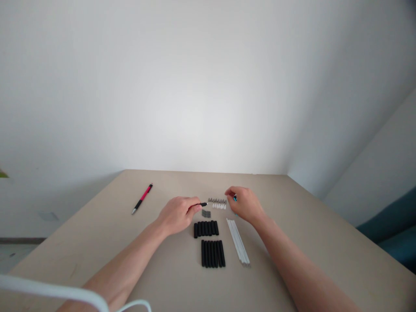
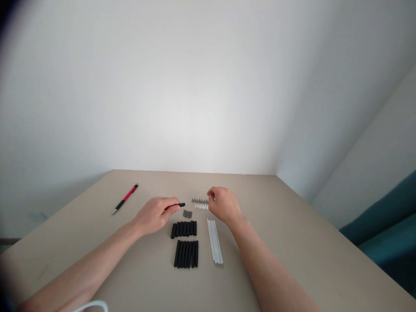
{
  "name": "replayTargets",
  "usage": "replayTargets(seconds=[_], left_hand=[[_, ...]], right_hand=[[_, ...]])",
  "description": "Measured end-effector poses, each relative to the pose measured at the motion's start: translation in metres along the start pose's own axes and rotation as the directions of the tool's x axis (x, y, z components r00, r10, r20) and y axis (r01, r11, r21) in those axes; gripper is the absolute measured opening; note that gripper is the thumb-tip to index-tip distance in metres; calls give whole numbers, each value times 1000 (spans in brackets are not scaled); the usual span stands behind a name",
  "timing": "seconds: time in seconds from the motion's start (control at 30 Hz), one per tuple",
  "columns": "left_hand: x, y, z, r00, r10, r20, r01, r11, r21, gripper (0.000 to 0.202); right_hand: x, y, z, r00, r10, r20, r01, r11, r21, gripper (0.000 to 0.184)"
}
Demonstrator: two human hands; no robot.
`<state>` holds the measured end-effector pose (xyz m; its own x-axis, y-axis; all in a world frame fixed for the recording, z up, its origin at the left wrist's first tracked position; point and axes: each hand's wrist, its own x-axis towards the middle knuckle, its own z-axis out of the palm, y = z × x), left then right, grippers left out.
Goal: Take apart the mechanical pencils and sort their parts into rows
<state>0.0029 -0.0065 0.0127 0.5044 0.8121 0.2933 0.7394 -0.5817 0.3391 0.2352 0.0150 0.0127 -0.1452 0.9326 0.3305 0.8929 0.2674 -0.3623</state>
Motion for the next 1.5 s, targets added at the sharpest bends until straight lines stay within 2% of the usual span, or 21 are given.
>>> replayTargets(seconds=[0.3, 0.73, 0.87, 0.93, 1.0, 1.1, 1.2, 1.37, 1.5], left_hand=[[1, -1, 1, 1000, -7, 9, 8, 1000, -7, 28], [0, 1, -1, 999, -24, 24, 24, 1000, -17, 30], [0, 0, 0, 999, -29, 24, 30, 999, -20, 31], [0, 0, 0, 999, -33, 23, 34, 999, -22, 31], [0, 0, 0, 999, -39, 20, 40, 999, -25, 31], [1, 0, 0, 999, -41, 15, 41, 999, -28, 32], [1, 0, 0, 999, -40, 13, 41, 999, -34, 31], [1, 0, 1, 998, -52, 20, 52, 998, -21, 33], [1, 0, 1, 999, -44, 19, 45, 999, -14, 34]], right_hand=[[2, 6, 5, 997, 19, 69, -13, 996, -89, 20], [6, 9, 16, 991, -13, 130, 35, 985, -172, 18], [8, 11, 16, 990, 22, 137, 1, 986, -167, 17], [7, 10, 12, 994, 33, 100, -20, 991, -130, 16], [5, 5, 7, 1000, -1, 13, 1, 1000, -21, 15], [-1, -8, 0, 986, -93, -137, 123, 965, 232, 16], [-9, -22, -1, 976, -160, -146, 204, 903, 379, 18], [-15, -30, 3, 960, -250, -122, 279, 862, 424, 17], [-14, -27, 2, 956, -255, -144, 292, 869, 400, 16]])
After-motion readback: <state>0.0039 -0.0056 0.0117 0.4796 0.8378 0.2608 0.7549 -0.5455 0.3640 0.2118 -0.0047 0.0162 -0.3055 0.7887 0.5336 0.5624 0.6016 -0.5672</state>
